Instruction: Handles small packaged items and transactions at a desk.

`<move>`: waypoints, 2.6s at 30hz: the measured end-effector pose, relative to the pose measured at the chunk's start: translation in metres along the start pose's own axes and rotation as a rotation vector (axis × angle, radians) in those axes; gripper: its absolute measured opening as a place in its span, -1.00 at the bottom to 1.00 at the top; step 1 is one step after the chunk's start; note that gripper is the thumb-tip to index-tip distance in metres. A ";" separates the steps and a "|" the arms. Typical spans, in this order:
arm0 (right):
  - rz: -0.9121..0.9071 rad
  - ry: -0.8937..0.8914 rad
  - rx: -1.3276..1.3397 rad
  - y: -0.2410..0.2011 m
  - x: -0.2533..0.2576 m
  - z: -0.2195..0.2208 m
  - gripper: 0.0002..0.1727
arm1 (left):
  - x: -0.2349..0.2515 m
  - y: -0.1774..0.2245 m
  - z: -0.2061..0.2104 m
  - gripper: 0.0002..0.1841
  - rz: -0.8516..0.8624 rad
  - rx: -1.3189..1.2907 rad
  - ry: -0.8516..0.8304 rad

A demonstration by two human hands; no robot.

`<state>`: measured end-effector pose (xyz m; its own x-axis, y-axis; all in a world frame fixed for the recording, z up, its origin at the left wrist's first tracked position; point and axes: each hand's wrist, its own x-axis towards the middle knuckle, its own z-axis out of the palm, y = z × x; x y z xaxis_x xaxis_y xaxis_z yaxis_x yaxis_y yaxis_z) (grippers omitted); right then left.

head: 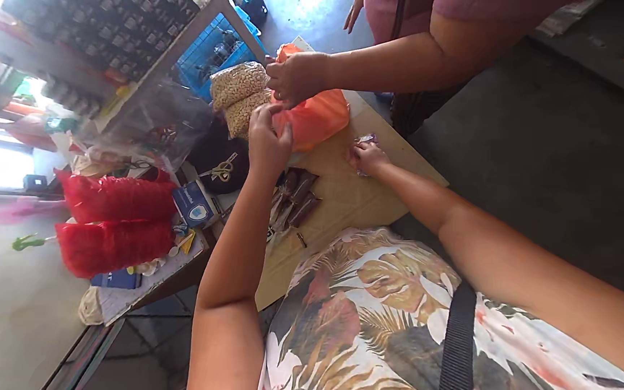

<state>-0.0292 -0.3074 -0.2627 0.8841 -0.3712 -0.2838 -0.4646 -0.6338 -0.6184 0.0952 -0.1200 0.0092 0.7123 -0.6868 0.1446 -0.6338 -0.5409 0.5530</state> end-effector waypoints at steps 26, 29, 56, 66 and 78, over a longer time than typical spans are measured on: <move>0.352 -0.011 0.594 0.016 -0.040 -0.001 -0.69 | -0.098 -0.061 0.125 -0.68 -0.450 -0.355 -0.453; 0.360 -0.013 0.570 0.016 -0.043 -0.001 -0.68 | -0.084 -0.048 0.126 -0.71 -0.381 -0.347 -0.418; 0.013 -0.046 0.361 -0.030 -0.087 -0.013 -0.75 | -0.057 -0.029 0.201 -0.62 -1.037 -0.703 -0.496; 0.462 -0.130 1.187 -0.012 -0.078 -0.009 -0.80 | -0.064 -0.045 0.192 -0.65 -1.042 -0.591 -0.353; 0.418 0.012 0.498 0.013 -0.069 -0.046 -0.49 | -0.125 -0.083 0.130 -0.74 -0.813 -0.657 -0.021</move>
<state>-0.0986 -0.3211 -0.2171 0.6316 -0.5280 -0.5677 -0.6884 -0.0451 -0.7240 0.0194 -0.0520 -0.1614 0.8413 -0.2459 -0.4815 0.3274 -0.4771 0.8156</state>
